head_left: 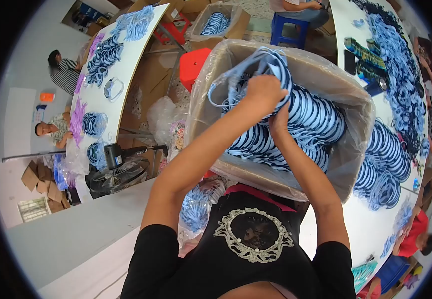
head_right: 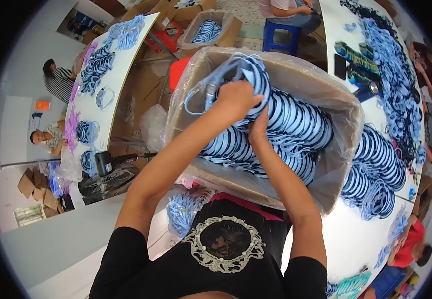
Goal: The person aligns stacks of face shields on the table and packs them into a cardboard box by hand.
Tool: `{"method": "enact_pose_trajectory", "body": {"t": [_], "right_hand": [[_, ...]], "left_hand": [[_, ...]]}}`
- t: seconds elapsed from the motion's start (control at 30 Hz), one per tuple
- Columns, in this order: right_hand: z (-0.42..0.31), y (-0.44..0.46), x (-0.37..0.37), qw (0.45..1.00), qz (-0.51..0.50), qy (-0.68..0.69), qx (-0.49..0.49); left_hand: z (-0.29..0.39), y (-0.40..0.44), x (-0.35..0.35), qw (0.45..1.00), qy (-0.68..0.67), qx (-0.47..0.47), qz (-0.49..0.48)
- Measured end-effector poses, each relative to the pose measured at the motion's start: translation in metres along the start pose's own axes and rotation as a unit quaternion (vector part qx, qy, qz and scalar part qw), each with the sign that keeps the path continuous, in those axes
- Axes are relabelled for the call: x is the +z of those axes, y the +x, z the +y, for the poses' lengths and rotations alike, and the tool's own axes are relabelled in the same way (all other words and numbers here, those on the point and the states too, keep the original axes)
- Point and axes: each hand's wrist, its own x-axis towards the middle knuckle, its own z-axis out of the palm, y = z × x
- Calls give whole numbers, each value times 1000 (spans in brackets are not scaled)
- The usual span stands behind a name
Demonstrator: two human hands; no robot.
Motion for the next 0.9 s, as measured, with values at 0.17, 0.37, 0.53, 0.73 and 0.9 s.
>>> {"method": "enact_pose_trajectory", "body": {"t": [0.17, 0.37, 0.53, 0.73, 0.9], "right_hand": [[-6, 3, 7, 999, 50, -17, 5], [13, 21, 9, 916, 134, -366, -92], [8, 7, 8, 909, 88, -395, -99], [3, -2, 17, 868, 101, -469, -128], [-7, -6, 12, 866, 34, -487, -107]], "left_hand": [[-28, 13, 1, 990, -104, -50, -80], [-126, -8, 39, 827, -525, -120, -164], [-118, -42, 33, 801, -525, -261, -122], [-131, -33, 60, 825, -542, -158, 22], [-145, -23, 71, 848, -505, -157, 44]]}}
